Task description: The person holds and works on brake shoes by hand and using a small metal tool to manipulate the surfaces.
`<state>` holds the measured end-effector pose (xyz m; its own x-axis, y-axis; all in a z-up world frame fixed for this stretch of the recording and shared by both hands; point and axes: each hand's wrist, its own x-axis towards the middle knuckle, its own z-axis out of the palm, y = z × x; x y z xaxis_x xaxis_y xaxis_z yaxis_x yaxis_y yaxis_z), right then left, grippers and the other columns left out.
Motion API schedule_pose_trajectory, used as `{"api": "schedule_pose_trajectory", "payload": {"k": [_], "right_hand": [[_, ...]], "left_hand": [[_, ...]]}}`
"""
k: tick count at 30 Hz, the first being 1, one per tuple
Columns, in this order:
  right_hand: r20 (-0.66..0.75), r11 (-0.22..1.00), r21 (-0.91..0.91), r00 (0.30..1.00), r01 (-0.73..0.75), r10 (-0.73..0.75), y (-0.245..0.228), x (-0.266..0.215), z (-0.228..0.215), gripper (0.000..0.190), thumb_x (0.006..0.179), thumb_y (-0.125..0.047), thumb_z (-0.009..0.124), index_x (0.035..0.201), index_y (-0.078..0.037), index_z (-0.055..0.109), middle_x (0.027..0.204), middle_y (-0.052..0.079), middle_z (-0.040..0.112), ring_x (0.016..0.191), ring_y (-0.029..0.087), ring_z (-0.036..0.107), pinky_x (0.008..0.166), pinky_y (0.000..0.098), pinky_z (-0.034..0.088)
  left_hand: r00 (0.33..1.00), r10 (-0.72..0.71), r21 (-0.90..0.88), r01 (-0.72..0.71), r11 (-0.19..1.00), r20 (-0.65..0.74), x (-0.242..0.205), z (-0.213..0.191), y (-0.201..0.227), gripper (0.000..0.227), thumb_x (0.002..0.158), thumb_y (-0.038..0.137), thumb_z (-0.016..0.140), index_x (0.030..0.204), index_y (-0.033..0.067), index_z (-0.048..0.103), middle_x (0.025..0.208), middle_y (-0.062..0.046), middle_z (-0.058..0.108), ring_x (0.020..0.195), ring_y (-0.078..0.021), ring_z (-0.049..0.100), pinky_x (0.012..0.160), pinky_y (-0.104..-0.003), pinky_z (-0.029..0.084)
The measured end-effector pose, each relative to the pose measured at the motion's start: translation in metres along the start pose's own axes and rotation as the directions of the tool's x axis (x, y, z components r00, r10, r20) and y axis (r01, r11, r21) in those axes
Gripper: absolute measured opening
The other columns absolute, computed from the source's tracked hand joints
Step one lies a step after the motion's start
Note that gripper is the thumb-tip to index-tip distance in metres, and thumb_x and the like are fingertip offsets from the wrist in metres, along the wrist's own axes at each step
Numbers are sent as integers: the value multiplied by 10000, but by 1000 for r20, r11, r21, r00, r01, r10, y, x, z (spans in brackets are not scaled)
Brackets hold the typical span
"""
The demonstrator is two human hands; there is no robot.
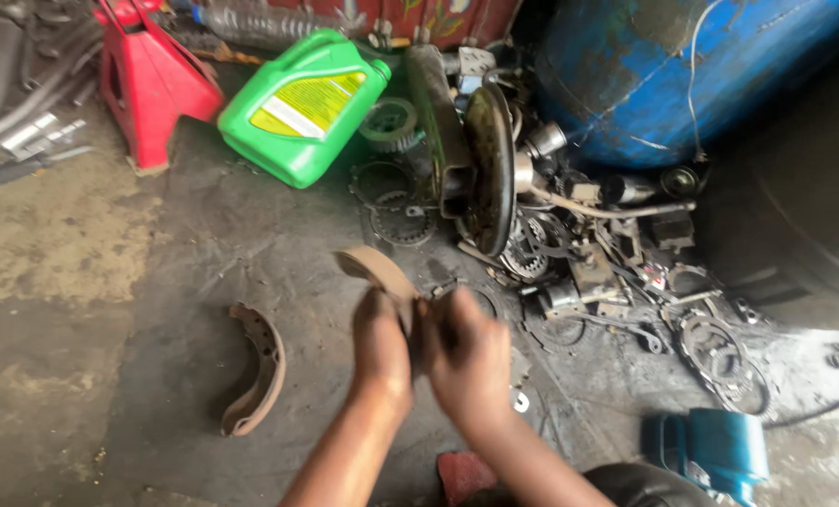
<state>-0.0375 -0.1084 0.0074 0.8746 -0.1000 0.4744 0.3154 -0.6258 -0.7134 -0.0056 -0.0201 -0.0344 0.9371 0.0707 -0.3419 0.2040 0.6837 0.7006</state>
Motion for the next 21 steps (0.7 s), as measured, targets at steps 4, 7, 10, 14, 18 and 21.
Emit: {"api": "schedule_pose_trajectory", "payload": {"k": [4, 7, 10, 14, 18, 21], "right_hand": [[21, 971, 182, 988, -153, 152, 15, 0, 0, 270, 961, -94, 718, 794, -8, 524, 626, 91, 588, 582, 105, 487, 502, 297, 439], [75, 950, 203, 972, -235, 225, 6, -15, 1, 239, 942, -100, 701, 772, -24, 550, 578, 67, 605, 534, 80, 523, 484, 290, 450], [46, 989, 114, 995, -89, 85, 7, -5, 4, 237, 933, -98, 704, 770, -21, 552, 605, 54, 616, 521, 72, 523, 489, 284, 441], [26, 968, 147, 979, -202, 200, 7, 3, 9, 276, 959, -121, 708, 783, -11, 525, 591, 48, 603, 522, 64, 458, 456, 282, 396], [-51, 958, 215, 978, -189, 204, -5, -18, 5, 201, 947, -100, 701, 801, -26, 584, 589, 18, 633, 528, 31, 499, 471, 239, 410], [-43, 905, 388, 978, -172, 204, 1, -2, 13, 201, 993, -87, 671, 841, -20, 558, 652, 3, 616, 569, 28, 492, 486, 223, 406]], "left_hand": [[993, -112, 117, 114, 987, -27, -9, 1, -11, 303, 1015, 275, 377, 1022, 124, 640, 924, 3, 652, 828, -117, 595, 731, -285, 505], [983, -181, 56, 183, 982, -41, -2, 4, 12, 244, 989, 208, 363, 974, 68, 563, 848, -104, 609, 741, -245, 579, 639, -405, 459], [984, -149, -14, 148, 989, -94, 3, -1, 22, 329, 1075, 296, 347, 1047, 46, 560, 910, -135, 595, 798, -278, 557, 700, -432, 444], [999, -36, -100, 36, 994, -5, -2, -5, 10, 241, 965, 167, 397, 1030, 59, 602, 945, -28, 633, 894, -148, 617, 822, -323, 519], [997, 54, -105, -48, 993, 48, 13, -1, 24, 296, 1075, 280, 408, 1065, 34, 572, 975, -70, 586, 885, -196, 565, 795, -379, 479], [999, -32, -137, 30, 990, -17, 6, -2, 32, 334, 1065, 306, 371, 1093, 54, 588, 1011, -66, 618, 901, -167, 606, 819, -354, 502]]}}
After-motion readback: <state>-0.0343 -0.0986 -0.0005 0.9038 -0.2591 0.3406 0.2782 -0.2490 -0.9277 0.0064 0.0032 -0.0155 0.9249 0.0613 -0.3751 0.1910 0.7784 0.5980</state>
